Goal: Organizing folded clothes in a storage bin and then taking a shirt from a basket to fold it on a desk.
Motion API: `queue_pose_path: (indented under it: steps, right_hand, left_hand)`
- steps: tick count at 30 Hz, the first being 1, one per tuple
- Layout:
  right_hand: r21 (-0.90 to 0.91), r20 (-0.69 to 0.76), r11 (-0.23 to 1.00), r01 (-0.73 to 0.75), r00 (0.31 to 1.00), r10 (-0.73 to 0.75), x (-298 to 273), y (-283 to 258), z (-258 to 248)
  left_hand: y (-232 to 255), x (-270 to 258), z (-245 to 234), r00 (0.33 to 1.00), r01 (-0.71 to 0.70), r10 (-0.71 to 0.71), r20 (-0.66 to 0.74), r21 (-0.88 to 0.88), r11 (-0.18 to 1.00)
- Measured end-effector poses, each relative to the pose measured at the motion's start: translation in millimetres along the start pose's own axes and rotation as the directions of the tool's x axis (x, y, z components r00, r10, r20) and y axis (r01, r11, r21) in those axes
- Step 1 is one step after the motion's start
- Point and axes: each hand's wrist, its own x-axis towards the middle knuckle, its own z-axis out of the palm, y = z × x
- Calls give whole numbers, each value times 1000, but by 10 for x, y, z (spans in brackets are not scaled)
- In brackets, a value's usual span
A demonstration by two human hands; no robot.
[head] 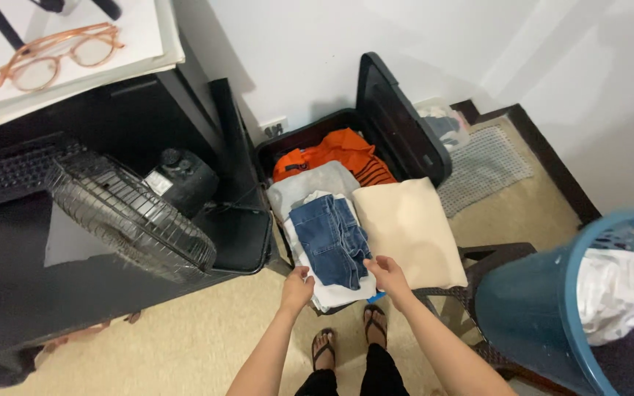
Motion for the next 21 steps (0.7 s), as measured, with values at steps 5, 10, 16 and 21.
queue_pose_path:
  steps: [5,10,16,21]
  right_hand:
    - [-105,63,991,78,995,-72,591,306,119]
    - [-146,136,983,112,986,-92,721,239,12]
    - [-166,185,984,67,982,-36,544,-407,-44]
    - [-268,345,960,85,938,13,377,-830,75]
  left_hand:
    - [-99,40,207,992,125,-125,-5,-31,992]
    - [-113,62,472,972,231,-233,-11,-101,968]
    - [91,161,551,929,360,-367,-51,-103,927]
    - [7,338,795,881,380,-404,-247,-142,914]
